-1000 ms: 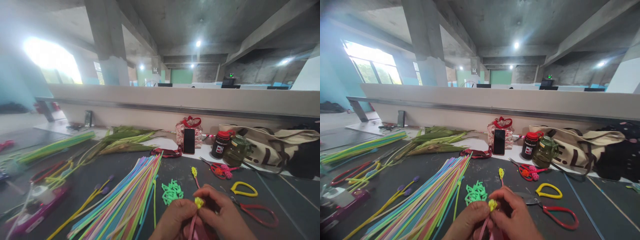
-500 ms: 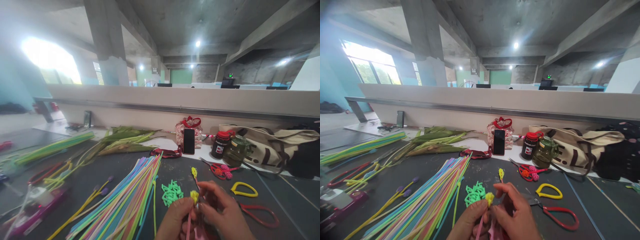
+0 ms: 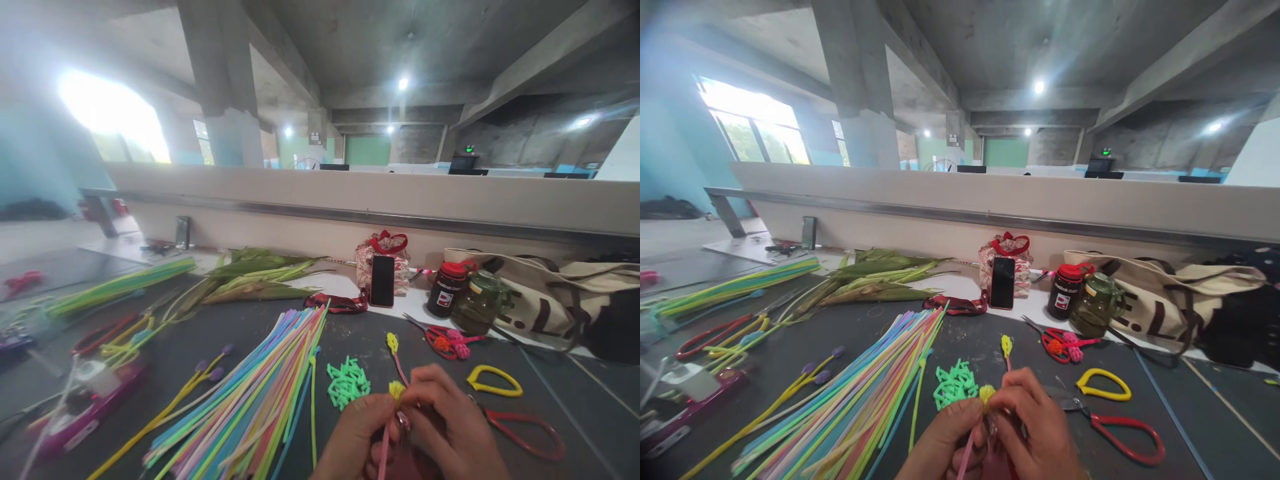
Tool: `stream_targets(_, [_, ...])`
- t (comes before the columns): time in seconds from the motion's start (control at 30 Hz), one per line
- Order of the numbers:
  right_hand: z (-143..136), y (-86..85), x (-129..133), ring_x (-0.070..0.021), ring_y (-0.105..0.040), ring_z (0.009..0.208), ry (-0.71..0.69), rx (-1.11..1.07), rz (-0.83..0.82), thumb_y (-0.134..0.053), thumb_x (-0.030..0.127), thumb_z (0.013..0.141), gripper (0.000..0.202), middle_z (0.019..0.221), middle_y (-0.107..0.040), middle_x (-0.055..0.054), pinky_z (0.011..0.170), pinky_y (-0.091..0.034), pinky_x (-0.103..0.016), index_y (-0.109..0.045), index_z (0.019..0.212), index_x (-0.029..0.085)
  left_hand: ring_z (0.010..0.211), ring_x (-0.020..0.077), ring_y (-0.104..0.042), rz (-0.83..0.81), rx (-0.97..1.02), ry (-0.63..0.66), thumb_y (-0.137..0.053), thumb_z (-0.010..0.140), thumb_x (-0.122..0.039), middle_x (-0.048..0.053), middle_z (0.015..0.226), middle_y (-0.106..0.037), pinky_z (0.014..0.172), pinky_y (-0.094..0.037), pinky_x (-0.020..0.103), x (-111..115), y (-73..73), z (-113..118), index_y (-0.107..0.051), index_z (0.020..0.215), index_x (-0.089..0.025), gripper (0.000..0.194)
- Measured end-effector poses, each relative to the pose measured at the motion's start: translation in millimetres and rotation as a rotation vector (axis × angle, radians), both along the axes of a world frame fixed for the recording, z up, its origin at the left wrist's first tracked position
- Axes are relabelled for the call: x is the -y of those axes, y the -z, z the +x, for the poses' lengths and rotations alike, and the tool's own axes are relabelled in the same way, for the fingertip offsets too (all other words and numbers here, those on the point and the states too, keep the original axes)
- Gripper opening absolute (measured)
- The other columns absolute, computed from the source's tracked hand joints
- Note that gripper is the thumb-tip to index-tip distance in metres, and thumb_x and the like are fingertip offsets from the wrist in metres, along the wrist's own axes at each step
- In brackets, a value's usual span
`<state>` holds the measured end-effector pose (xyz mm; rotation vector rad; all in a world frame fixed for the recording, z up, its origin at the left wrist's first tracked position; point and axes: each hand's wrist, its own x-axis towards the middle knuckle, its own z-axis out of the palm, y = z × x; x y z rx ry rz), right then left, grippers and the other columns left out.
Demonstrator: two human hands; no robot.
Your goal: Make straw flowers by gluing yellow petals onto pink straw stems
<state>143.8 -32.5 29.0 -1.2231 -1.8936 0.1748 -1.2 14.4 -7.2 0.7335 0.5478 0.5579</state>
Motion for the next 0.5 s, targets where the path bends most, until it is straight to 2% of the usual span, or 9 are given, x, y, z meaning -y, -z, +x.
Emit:
stream_targets(0.23, [-2.1,-2.7,0.6,-0.0151,-0.059,0.074,0.024,0.047,-0.044,-0.047,0.017,0.084,0.011,0.080,-0.055,-0.002,0.064,-0.046,-0.023,-0.057,0.081,0.022,0.027,0.0012,-0.019,-0.008,0.014,-0.058,-0.065,0.058,-0.057,-0.009,0.032,-0.033,0.034,-0.008,0.018,5.6,-2.4,-2.1,-0.050,0.052,-0.015,0.045])
stream_targets(0.5, [-0.4,2.0,-1.2,-0.0156,-0.058,0.073,0.052,0.061,-0.080,-0.046,0.020,0.086,0.012,0.080,-0.055,-0.003,0.063,-0.046,-0.024,-0.057,0.081,0.021,0.025,0.0031,-0.025,0.037,-0.056,-0.001,-0.063,0.056,-0.063,-0.008,0.030,-0.035,0.032,-0.013,0.018,-2.7,3.5,3.4,-0.050,0.054,-0.016,0.049])
